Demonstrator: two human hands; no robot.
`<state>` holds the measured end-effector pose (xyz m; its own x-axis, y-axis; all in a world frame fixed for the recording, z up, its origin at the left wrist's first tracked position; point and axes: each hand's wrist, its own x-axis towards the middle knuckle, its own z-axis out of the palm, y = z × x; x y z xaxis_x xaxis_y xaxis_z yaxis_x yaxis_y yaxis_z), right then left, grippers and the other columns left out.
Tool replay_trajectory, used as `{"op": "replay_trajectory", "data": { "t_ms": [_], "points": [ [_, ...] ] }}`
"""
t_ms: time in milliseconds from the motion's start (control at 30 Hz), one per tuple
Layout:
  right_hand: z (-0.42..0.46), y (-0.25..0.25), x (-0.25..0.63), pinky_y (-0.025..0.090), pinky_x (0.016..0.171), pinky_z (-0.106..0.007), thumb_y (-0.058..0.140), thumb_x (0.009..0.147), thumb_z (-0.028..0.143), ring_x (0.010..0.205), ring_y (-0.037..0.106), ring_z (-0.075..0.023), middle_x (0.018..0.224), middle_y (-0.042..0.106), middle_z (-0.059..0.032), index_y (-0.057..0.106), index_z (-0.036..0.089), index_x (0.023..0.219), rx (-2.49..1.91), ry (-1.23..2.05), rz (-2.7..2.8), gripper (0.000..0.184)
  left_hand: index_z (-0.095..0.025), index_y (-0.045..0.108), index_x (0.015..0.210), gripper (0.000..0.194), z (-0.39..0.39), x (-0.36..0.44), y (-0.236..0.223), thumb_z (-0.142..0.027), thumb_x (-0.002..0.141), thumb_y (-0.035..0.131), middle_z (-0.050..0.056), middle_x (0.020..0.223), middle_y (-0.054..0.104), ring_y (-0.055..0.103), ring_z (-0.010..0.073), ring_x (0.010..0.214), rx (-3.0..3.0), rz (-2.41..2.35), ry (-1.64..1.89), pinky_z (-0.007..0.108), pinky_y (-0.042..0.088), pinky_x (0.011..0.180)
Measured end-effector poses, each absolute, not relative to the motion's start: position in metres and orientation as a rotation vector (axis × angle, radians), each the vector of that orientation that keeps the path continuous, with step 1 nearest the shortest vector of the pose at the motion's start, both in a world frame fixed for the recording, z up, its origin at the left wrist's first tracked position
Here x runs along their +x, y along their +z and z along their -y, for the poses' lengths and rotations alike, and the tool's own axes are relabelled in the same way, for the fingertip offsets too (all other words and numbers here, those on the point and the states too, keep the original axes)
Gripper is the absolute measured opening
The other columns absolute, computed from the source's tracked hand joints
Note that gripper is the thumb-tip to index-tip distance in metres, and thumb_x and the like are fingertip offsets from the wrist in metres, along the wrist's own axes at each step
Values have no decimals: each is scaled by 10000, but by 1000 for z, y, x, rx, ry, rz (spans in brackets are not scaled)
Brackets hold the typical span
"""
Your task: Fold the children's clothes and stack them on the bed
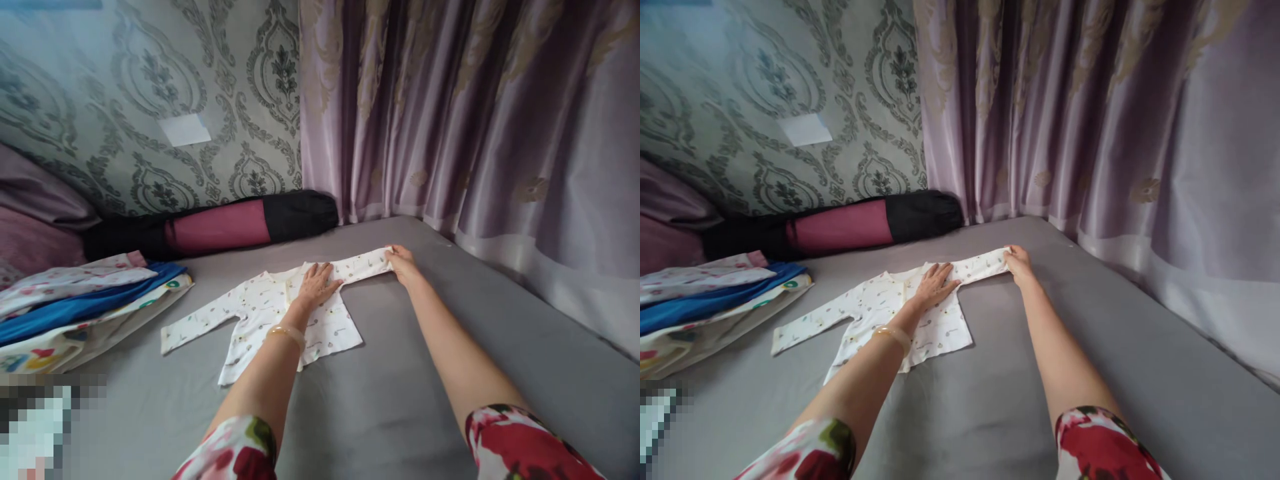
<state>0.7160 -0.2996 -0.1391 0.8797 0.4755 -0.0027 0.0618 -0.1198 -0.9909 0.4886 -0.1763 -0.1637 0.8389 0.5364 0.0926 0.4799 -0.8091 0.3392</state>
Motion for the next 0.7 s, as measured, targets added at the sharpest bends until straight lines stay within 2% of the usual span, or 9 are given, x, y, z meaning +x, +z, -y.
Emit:
{"op": "replay_trajectory", "data": {
  "t_ms": [167,300,467,700],
  "points": [
    [305,-156,719,499,575,-213,566,683,116,578,614,-134,578,628,17,634,166,727,-1780,393,300,95,-207,279,1498,785,179,492,-154,-698,887,284,43,1593,247,146,350,1460,2718,-823,95,466,146,1185],
    [305,-156,718,490,537,-197,550,706,96,541,596,-124,522,592,25,613,173,650,-1808,398,254,114,-204,227,1510,845,177,494,-148,-742,859,250,54,1613,173,117,357,1465,2705,-820,-31,486,137,1179],
    [301,-131,706,475,451,-201,556,745,108,468,568,-117,526,576,36,593,167,731,-1763,404,198,72,-218,193,1511,859,172,497,-146,-756,842,220,67,1619,142,102,355,1465,2709,-804,-111,496,134,1171],
    [282,-72,662,416,376,-145,474,838,111,433,530,-80,563,562,49,557,175,779,-1574,465,366,120,-275,184,1509,965,164,503,-136,-833,734,326,74,1618,125,120,402,1440,2701,-841,-241,553,168,1132]
  ]
}}
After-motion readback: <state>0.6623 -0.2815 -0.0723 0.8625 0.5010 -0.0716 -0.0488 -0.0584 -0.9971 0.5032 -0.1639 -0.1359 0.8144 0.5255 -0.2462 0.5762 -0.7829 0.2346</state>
